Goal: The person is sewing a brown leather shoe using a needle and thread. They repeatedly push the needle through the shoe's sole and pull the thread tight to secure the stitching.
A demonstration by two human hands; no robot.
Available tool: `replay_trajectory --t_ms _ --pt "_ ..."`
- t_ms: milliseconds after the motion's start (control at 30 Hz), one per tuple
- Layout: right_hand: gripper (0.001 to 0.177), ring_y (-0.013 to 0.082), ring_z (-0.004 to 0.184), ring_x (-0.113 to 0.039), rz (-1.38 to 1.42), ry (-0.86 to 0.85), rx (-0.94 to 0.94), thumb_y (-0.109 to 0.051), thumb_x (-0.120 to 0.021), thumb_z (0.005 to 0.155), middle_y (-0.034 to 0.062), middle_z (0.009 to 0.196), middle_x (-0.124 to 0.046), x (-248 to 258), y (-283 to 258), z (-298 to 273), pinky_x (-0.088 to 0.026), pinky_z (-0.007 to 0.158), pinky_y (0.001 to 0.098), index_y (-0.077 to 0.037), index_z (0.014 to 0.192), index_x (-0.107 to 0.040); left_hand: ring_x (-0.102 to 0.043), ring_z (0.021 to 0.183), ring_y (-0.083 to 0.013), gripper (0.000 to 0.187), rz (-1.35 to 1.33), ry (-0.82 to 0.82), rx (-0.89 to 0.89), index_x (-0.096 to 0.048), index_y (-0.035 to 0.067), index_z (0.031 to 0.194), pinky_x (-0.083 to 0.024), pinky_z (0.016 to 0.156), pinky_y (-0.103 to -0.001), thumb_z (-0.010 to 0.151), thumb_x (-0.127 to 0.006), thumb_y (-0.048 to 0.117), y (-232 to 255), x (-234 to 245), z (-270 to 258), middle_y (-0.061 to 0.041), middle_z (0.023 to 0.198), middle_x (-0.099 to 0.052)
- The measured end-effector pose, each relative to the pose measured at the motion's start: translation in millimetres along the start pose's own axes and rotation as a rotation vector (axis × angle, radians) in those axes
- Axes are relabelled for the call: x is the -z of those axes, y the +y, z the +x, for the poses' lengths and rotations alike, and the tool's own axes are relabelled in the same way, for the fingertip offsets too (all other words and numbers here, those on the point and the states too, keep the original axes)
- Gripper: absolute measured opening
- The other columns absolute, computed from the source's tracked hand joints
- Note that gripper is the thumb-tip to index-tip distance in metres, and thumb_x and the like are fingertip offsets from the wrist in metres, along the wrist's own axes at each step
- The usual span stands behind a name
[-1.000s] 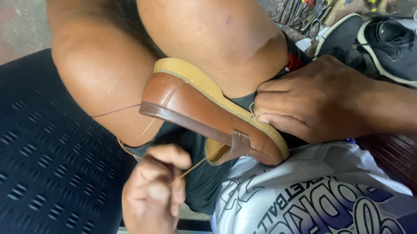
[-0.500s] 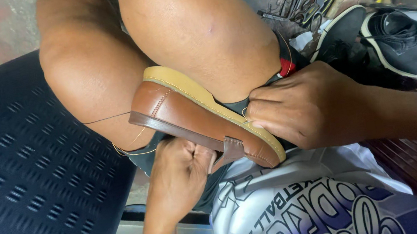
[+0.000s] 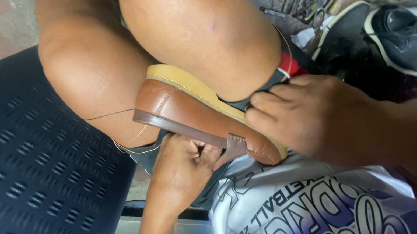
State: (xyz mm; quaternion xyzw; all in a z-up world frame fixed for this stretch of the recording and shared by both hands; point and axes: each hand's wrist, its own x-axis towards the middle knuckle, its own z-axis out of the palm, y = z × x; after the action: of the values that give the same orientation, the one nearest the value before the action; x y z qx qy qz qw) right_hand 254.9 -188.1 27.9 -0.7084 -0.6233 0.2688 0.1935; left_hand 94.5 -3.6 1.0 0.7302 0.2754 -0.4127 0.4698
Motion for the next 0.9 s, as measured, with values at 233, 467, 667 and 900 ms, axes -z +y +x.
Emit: replay_trajectory --t_ms 233,467,667,900 --pt "0.013 0.0187 0.068 -0.059 -0.118 -0.054 0.074 -0.019 -0.062 0.079 0.0047 0.073 -0.058 7.8 3.8 9.2 -0.049 0.061 0.033 -0.007 0.082 -0.064 -0.066 0.09 -0.0412 0.011 -0.105 0.186 -0.31 -0.071 0.003 0.09 -0.051 0.076 -0.046 0.082 -0.07 0.01 -3.5 -5.4 2.1 -0.02 0.09 -0.071" --pt "0.033 0.0205 0.048 -0.061 -0.074 -0.291 -0.135 -0.041 -0.068 0.09 0.0049 0.061 -0.059 8.1 25.5 11.5 -0.05 0.044 0.034 -0.012 0.075 -0.067 -0.068 0.089 -0.0399 0.012 -0.197 0.207 -0.408 -0.071 0.005 0.095 -0.052 0.075 -0.045 0.089 -0.066 0.014 -13.7 -9.4 4.2 -0.019 0.09 -0.072" --pt "0.043 0.021 0.045 -0.06 -0.325 -0.15 -0.121 -0.057 -0.066 0.078 0.0008 0.056 -0.058 33.8 43.5 -4.7 -0.047 0.039 0.0383 -0.016 0.067 -0.066 -0.063 0.07 -0.0287 0.008 -0.236 0.328 -0.387 -0.072 0.003 0.093 -0.049 0.065 -0.037 0.088 -0.072 0.009 -20.9 -14.3 -0.1 -0.015 0.078 -0.066" --pt "0.041 0.0183 0.043 -0.061 -0.184 -0.189 -0.208 -0.052 -0.066 0.083 -0.0008 0.056 -0.06 35.9 41.4 -14.1 -0.046 0.034 0.0376 -0.013 0.069 -0.069 -0.061 0.069 -0.0092 0.017 -0.332 1.001 -0.296 -0.068 0.005 0.11 -0.049 0.06 -0.018 0.094 -0.073 0.004 14.3 -32.7 -42.2 -0.006 0.111 -0.067"
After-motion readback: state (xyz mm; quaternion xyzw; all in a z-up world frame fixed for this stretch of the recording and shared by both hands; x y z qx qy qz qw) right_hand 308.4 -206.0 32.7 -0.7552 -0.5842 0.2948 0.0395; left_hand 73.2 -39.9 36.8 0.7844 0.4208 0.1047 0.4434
